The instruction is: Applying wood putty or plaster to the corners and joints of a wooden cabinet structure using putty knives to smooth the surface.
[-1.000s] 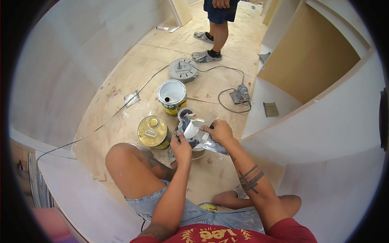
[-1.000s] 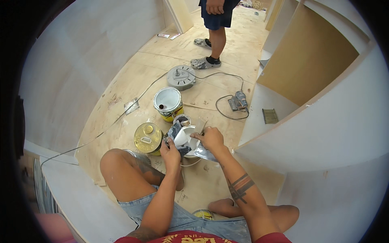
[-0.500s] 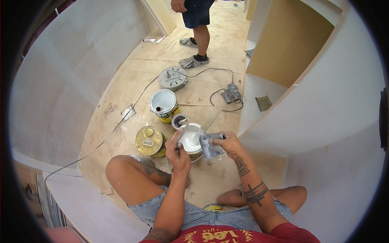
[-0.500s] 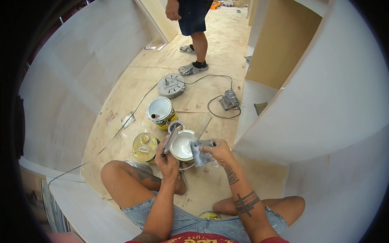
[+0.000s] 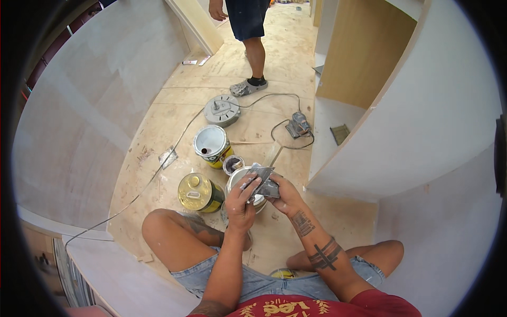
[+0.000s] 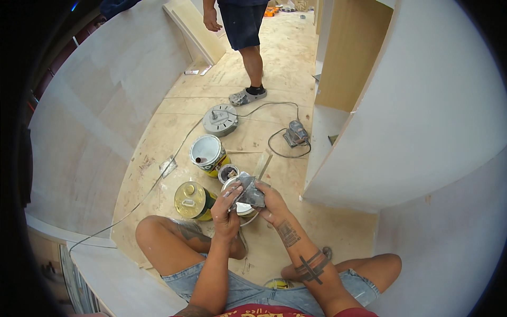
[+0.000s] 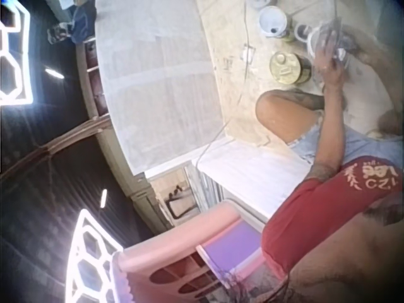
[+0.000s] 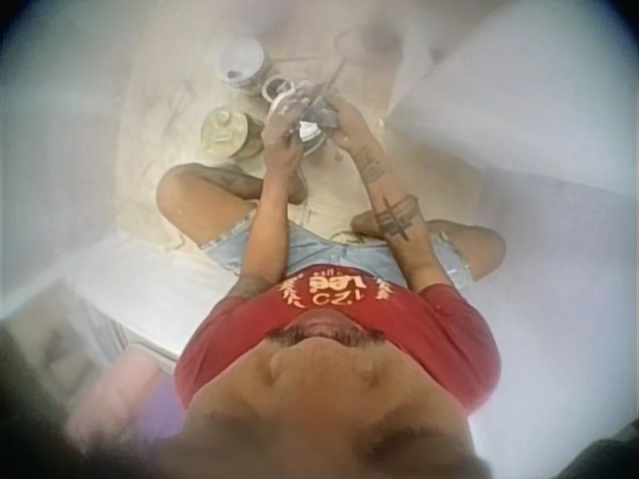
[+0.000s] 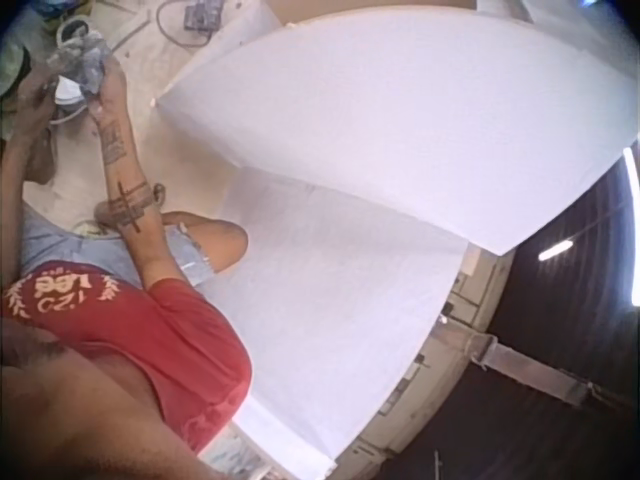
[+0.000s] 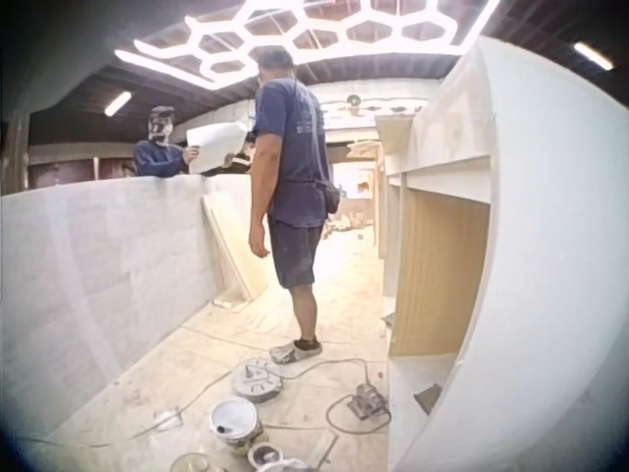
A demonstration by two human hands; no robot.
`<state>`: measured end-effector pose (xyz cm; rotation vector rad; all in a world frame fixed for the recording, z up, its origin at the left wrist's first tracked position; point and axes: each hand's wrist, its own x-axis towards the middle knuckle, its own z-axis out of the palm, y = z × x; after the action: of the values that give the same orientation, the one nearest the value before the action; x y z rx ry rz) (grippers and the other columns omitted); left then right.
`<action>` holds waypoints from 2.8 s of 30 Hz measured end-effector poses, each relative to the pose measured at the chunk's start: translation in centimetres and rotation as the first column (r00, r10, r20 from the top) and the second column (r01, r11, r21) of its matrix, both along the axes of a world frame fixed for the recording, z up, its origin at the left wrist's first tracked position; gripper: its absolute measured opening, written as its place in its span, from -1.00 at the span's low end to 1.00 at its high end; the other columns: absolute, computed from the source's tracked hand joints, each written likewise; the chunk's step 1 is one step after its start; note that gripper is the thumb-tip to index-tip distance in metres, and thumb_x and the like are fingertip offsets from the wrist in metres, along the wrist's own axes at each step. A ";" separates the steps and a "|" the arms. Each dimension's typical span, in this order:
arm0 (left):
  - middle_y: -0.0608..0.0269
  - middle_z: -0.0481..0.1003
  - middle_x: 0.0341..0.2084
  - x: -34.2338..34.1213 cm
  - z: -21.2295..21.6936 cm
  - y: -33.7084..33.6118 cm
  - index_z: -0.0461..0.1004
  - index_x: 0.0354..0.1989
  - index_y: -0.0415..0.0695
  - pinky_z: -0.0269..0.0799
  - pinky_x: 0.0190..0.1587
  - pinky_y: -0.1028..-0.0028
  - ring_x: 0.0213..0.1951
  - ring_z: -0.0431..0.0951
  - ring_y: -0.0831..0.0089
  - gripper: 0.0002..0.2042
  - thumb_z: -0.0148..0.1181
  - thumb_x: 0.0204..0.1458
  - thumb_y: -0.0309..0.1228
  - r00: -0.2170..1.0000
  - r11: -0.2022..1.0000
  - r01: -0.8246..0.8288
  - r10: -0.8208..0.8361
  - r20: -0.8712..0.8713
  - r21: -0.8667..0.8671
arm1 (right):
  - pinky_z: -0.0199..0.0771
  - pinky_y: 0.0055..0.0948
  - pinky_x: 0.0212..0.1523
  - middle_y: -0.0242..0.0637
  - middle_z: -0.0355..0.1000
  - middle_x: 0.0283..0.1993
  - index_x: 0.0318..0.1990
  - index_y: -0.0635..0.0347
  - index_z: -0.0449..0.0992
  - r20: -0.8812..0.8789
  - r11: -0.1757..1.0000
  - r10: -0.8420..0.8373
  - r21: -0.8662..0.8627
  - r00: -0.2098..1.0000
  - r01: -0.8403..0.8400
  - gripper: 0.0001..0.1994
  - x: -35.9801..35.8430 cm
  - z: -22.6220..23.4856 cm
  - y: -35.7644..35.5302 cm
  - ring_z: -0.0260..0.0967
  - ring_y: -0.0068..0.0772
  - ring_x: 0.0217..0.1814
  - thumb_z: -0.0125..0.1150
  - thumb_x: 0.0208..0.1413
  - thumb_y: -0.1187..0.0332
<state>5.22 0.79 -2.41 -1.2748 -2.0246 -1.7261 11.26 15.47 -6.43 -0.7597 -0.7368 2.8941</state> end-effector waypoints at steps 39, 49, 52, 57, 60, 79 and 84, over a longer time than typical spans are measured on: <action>0.11 0.57 -0.14 8.7 1.3 -1.8 0.36 0.12 -0.25 0.59 -0.07 0.34 -0.18 0.63 0.34 -0.68 -0.04 0.29 -0.34 -0.268 0.802 0.326 -0.429 0.863 0.500 | 0.50 -0.38 -0.09 -0.37 0.31 0.26 0.34 -0.27 0.29 0.005 -0.855 -0.156 0.500 0.988 -0.138 -0.37 23.8 4.8 -2.2 0.38 -0.29 0.04 0.18 0.03 0.26; 0.07 0.54 -0.06 15.7 9.6 2.3 0.34 0.17 -0.24 0.55 -0.02 0.33 -0.13 0.61 0.30 -0.66 -0.04 0.25 -0.41 -0.401 0.667 0.519 -0.363 0.841 0.535 | 0.37 -0.27 -0.02 -0.38 0.26 0.34 0.16 -0.38 0.52 -0.454 -0.798 -0.079 0.562 0.887 0.216 -0.48 27.8 11.4 -1.8 0.26 -0.28 0.03 0.31 -0.06 0.18; 0.09 0.51 -0.03 14.3 11.0 2.7 0.30 0.22 -0.26 0.49 0.08 0.40 -0.04 0.57 0.33 -0.62 -0.12 0.24 -0.46 -0.331 0.674 0.474 -0.459 0.824 0.566 | 0.35 -0.25 0.05 -0.36 0.29 0.31 0.21 -0.35 0.48 -0.293 -0.797 -0.246 0.604 0.924 -0.021 -0.44 28.9 11.4 0.6 0.26 -0.24 0.07 0.27 -0.04 0.30; 0.02 0.51 -0.03 15.4 13.0 6.8 0.26 0.21 -0.25 0.59 -0.04 0.21 -0.09 0.61 0.17 -0.54 0.00 0.27 -0.19 -0.320 0.654 0.633 -0.268 0.909 0.415 | 0.48 -0.27 -0.09 -0.16 0.40 0.14 0.18 0.04 0.46 -0.584 -0.536 -0.647 0.805 0.489 0.253 -0.59 30.3 9.0 1.8 0.41 -0.20 -0.06 0.17 0.14 0.43; 0.01 0.51 -0.03 15.6 11.8 11.0 0.25 0.23 -0.25 0.58 -0.02 0.22 -0.07 0.61 0.16 -0.48 0.03 0.25 -0.13 -0.292 0.520 0.798 -0.111 0.950 0.306 | 0.54 -0.34 -0.18 -0.13 0.46 -0.01 0.11 0.31 0.38 -0.412 -0.374 -0.906 0.683 -0.092 0.627 -0.66 29.8 6.4 3.7 0.49 -0.29 -0.13 0.03 0.36 0.24; 0.27 0.44 0.05 13.0 16.0 27.0 0.24 0.21 -0.07 0.39 0.18 0.13 0.14 0.43 0.35 -0.62 0.04 0.30 -0.21 -0.235 0.365 0.905 -0.001 0.972 0.219 | 0.55 -0.38 -0.14 -0.25 0.50 -0.10 -0.02 0.27 0.43 0.272 -0.214 -0.917 0.280 -0.291 0.936 -0.74 29.9 14.5 9.4 0.51 -0.39 -0.05 0.22 0.24 0.33; 0.27 0.45 0.01 14.7 18.7 28.3 0.38 0.06 -0.11 0.40 0.14 0.22 0.03 0.50 0.38 -0.72 0.18 0.22 -0.36 -0.286 0.465 0.828 -0.133 0.949 0.315 | 0.57 -0.35 -0.13 -0.29 0.50 -0.14 -0.01 0.23 0.43 0.202 0.139 -0.979 0.785 -0.037 0.603 -0.71 31.9 18.8 6.6 0.51 -0.41 -0.09 0.27 0.13 0.41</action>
<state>19.96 29.05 16.33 -1.3522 -3.0449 -3.6179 43.12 22.11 12.38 -1.5539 -0.5799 1.0337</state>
